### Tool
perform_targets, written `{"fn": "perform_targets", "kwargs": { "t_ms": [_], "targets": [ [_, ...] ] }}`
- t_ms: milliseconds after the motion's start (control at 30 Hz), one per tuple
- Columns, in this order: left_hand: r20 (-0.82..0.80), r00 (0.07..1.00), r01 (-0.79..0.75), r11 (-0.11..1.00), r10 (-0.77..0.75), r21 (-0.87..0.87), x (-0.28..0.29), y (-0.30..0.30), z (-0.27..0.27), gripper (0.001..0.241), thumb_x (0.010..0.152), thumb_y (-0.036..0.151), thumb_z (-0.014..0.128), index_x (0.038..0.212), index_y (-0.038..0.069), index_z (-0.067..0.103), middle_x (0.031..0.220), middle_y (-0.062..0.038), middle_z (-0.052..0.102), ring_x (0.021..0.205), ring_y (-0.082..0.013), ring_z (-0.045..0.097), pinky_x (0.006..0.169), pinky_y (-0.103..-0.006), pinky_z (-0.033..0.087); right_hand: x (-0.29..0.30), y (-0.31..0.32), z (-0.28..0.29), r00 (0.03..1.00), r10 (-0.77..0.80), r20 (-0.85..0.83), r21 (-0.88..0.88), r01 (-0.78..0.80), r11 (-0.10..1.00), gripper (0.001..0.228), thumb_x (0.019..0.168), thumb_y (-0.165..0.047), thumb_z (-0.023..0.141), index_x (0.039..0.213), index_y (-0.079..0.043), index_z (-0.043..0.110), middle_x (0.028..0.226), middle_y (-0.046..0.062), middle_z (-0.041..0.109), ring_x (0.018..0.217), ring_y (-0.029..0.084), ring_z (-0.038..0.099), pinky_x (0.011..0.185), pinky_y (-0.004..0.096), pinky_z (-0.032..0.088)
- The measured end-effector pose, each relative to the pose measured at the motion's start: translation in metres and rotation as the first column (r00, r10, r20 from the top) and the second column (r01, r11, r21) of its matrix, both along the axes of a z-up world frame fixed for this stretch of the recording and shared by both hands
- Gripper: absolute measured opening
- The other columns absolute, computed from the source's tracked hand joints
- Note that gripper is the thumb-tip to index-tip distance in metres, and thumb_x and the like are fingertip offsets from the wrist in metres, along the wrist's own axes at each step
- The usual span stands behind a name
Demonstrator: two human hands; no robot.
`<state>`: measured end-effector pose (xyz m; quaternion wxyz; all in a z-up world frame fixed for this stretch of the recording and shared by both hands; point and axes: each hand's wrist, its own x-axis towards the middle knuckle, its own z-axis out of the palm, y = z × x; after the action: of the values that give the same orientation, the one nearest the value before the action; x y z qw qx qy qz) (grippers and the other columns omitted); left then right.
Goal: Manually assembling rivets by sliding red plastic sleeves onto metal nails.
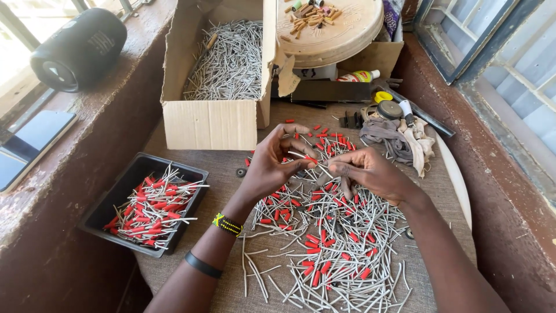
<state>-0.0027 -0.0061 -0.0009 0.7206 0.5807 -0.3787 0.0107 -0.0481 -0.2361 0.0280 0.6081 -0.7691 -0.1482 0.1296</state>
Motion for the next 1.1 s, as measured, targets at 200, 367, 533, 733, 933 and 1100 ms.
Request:
{"fn": "perform_targets", "kwargs": {
  "t_ms": [200,367,533,733,933,1100],
  "targets": [
    [-0.134,0.988,0.077,0.996,-0.082,-0.040,0.001,-0.008,-0.013,0.069,0.079,-0.006,0.083,0.139,-0.002,0.049,0.090,-0.018,0.074,0.081,-0.0178,0.072,0.077,-0.0275,0.061,-0.014,0.025,0.006,0.997,-0.056,0.061,-0.010,0.056,0.998,0.030,0.100,-0.007,0.055,0.116,0.014,0.071,0.057,0.015,0.069,0.035,0.010,0.054,0.040,0.024,0.040],
    [-0.203,0.975,0.086,0.996,-0.091,-0.034,-0.002,-0.008,-0.015,0.076,0.079,-0.005,0.083,0.145,-0.002,0.044,0.091,-0.016,0.074,0.082,-0.0139,0.073,0.077,-0.0240,0.061,-0.017,0.024,0.017,0.999,-0.031,0.034,-0.024,0.031,0.999,0.032,0.101,-0.010,0.055,0.116,0.013,0.071,0.054,0.013,0.067,0.035,0.012,0.056,0.041,0.025,0.041],
    [-0.209,0.974,0.087,0.996,-0.086,-0.006,0.000,-0.011,-0.018,0.076,0.081,-0.003,0.082,0.146,-0.002,0.043,0.093,-0.015,0.073,0.086,-0.0139,0.072,0.081,-0.0247,0.060,-0.014,0.015,0.021,0.999,0.007,-0.040,-0.019,-0.007,1.000,0.035,0.101,-0.013,0.055,0.120,0.014,0.070,0.063,0.019,0.073,0.046,0.017,0.066,0.047,0.026,0.049],
    [-0.059,0.997,-0.051,0.996,0.055,0.075,-0.006,-0.006,-0.009,0.062,0.085,0.002,0.081,0.138,0.000,0.050,0.094,-0.018,0.074,0.089,-0.0192,0.072,0.086,-0.0313,0.061,-0.011,0.008,0.014,0.995,-0.019,0.094,-0.092,0.027,0.995,0.030,0.097,0.000,0.056,0.120,0.014,0.069,0.080,0.023,0.078,0.060,0.021,0.074,0.055,0.028,0.058],
    [0.092,0.993,-0.084,0.992,0.075,0.097,0.003,-0.009,-0.017,0.044,0.088,0.003,0.078,0.127,0.000,0.058,0.095,-0.016,0.074,0.088,-0.0219,0.072,0.085,-0.0358,0.060,-0.012,0.012,0.012,0.981,0.048,0.188,-0.140,-0.022,0.990,0.032,0.100,-0.001,0.050,0.122,0.008,0.071,0.065,0.019,0.074,0.058,0.019,0.071,0.055,0.025,0.056],
    [0.217,0.954,-0.243,0.957,0.206,0.161,0.007,-0.004,-0.019,0.031,0.088,0.007,0.079,0.114,0.002,0.063,0.096,-0.014,0.076,0.083,-0.0232,0.073,0.079,-0.0390,0.060,-0.011,0.010,0.008,0.992,0.062,0.114,-0.086,-0.053,0.995,0.040,0.099,-0.016,0.059,0.131,0.008,0.065,0.085,0.023,0.080,0.072,0.020,0.073,0.066,0.029,0.058]
  ]
}}
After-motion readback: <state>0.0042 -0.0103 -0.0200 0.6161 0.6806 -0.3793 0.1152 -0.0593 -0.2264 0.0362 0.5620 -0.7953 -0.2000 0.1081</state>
